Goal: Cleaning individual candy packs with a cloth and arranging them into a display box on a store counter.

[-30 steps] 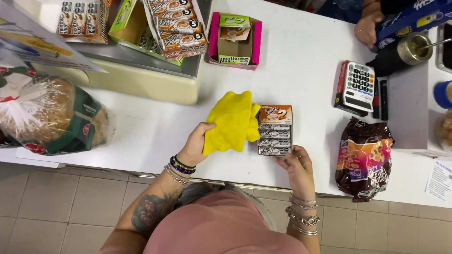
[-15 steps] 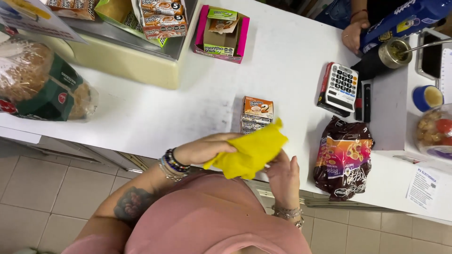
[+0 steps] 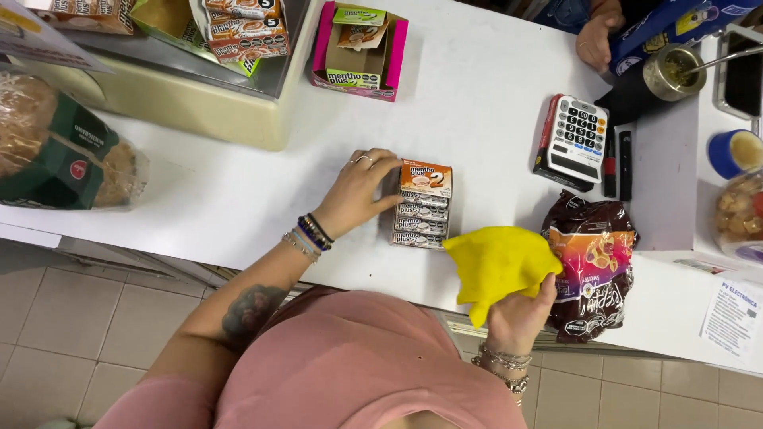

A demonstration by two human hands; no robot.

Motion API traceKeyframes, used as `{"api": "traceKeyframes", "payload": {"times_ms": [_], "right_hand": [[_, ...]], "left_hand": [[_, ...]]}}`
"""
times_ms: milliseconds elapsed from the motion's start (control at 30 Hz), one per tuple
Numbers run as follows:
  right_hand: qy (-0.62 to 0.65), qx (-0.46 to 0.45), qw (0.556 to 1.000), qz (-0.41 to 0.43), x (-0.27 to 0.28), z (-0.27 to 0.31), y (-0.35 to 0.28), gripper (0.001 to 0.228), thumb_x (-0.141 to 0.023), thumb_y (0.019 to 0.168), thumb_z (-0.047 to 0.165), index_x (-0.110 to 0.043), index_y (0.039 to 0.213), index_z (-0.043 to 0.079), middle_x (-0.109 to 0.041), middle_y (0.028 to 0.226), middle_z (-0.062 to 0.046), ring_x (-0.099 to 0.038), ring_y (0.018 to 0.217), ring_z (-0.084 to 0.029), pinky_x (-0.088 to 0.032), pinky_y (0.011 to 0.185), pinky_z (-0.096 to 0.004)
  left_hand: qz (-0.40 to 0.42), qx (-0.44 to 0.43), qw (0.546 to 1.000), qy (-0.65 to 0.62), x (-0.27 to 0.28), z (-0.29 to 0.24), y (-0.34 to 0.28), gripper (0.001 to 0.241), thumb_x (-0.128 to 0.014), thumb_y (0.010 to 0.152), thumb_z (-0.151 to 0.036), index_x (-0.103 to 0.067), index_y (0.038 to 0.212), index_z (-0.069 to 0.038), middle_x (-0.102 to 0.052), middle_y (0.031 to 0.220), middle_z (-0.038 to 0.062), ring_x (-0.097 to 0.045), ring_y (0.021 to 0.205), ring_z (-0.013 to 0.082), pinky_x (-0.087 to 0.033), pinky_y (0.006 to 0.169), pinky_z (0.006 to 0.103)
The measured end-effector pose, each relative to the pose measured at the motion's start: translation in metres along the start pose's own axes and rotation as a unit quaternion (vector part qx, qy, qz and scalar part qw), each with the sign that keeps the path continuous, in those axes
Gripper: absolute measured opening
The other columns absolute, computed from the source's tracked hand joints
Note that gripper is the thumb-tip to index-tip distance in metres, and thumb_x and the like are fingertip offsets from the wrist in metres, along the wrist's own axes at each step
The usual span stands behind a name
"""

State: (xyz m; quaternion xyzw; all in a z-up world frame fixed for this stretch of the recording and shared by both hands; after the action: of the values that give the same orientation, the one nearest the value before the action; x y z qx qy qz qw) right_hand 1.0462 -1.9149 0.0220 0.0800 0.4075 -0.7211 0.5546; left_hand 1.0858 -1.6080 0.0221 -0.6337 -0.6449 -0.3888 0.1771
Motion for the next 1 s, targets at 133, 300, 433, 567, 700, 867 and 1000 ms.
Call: {"api": "traceKeyframes", "payload": {"times_ms": [133, 300, 433, 567, 700, 867, 1000], "right_hand": [[-0.139, 0.078, 0.986, -0.057, 0.027, 0.012, 0.016, 0.048, -0.064, 0.098, 0.035, -0.047, 0.137, 0.014, -0.062, 0.131, -0.007, -0.064, 0.122, -0.024, -0.050, 0.105, -0.047], [-0.337, 0.146, 0.929, -0.046, 0.020, 0.018, 0.025, 0.038, -0.066, 0.101, 0.021, -0.055, 0.134, 0.005, -0.065, 0.115, -0.011, -0.066, 0.107, -0.026, -0.054, 0.092, -0.045], [-0.590, 0.264, 0.763, -0.026, 0.028, 0.017, 0.046, 0.039, -0.074, 0.099, 0.018, -0.060, 0.130, -0.001, -0.068, 0.109, -0.022, -0.066, 0.110, -0.036, -0.052, 0.088, -0.051], [-0.623, 0.247, 0.741, -0.031, 0.028, 0.009, 0.045, 0.039, -0.075, 0.097, 0.018, -0.062, 0.123, -0.007, -0.070, 0.101, -0.027, -0.069, 0.098, -0.042, -0.055, 0.079, -0.052], [-0.699, 0.318, 0.638, -0.054, 0.017, 0.019, 0.025, 0.050, -0.073, 0.096, 0.028, -0.056, 0.125, -0.010, -0.065, 0.106, -0.030, -0.063, 0.101, -0.047, -0.053, 0.079, -0.055], [-0.699, 0.480, 0.527, -0.058, -0.021, 0.032, -0.021, 0.045, -0.072, 0.098, 0.016, -0.058, 0.131, -0.011, -0.058, 0.132, -0.029, -0.058, 0.118, -0.044, -0.052, 0.095, -0.052], [-0.637, 0.381, 0.669, 0.044, -0.030, 0.023, -0.027, 0.019, -0.060, 0.100, 0.011, -0.068, 0.115, 0.001, -0.072, 0.101, -0.009, -0.064, 0.065, -0.017, -0.053, 0.060, -0.030]], "left_hand": [[0.031, -0.006, 0.995, -0.099, -0.004, 0.016, 0.031, 0.040, -0.068, 0.099, -0.037, -0.066, 0.123, -0.005, -0.070, 0.110, 0.015, -0.068, 0.106, 0.0374, -0.053, 0.093, 0.0489], [-0.063, 0.053, 0.992, -0.099, -0.029, 0.047, 0.066, 0.024, -0.060, 0.106, -0.036, -0.068, 0.104, -0.014, -0.073, 0.077, 0.006, -0.073, 0.080, 0.0287, -0.057, 0.074, 0.0396], [-0.078, 0.144, 0.984, -0.064, -0.067, 0.081, 0.079, 0.022, -0.070, 0.097, -0.033, -0.064, 0.108, -0.015, -0.075, 0.087, 0.013, -0.074, 0.090, 0.0370, -0.059, 0.078, 0.0483], [-0.138, 0.090, 0.986, -0.003, -0.036, 0.048, 0.073, 0.040, -0.080, 0.084, -0.011, -0.054, 0.114, -0.013, -0.058, 0.108, 0.012, -0.066, 0.103, 0.0399, -0.058, 0.087, 0.0512], [-0.013, -0.122, 0.992, 0.037, -0.036, -0.006, 0.057, 0.026, -0.076, 0.089, -0.021, -0.064, 0.109, -0.012, -0.058, 0.111, 0.009, -0.058, 0.107, 0.0317, -0.054, 0.088, 0.0456], [0.162, -0.148, 0.965, 0.145, -0.037, -0.040, 0.036, 0.118, -0.096, 0.052, -0.066, -0.049, 0.143, -0.006, -0.033, 0.161, 0.021, -0.028, 0.149, 0.0349, -0.034, 0.117, 0.0471], [0.089, -0.126, 0.980, 0.128, -0.030, -0.051, 0.033, 0.083, -0.077, 0.081, -0.050, -0.049, 0.143, -0.003, -0.033, 0.161, 0.021, -0.031, 0.149, 0.0368, -0.028, 0.123, 0.0489]]}}
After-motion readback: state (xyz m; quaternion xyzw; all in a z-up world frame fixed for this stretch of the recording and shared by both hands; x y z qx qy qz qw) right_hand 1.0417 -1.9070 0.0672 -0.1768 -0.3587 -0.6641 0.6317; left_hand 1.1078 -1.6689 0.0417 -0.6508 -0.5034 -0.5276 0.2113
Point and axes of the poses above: each hand's wrist, its own y-axis towards the middle knuckle, its own x-axis out of the back of the hand, z = x × y, the point moved 5 cm from there along y, towards the middle knuckle
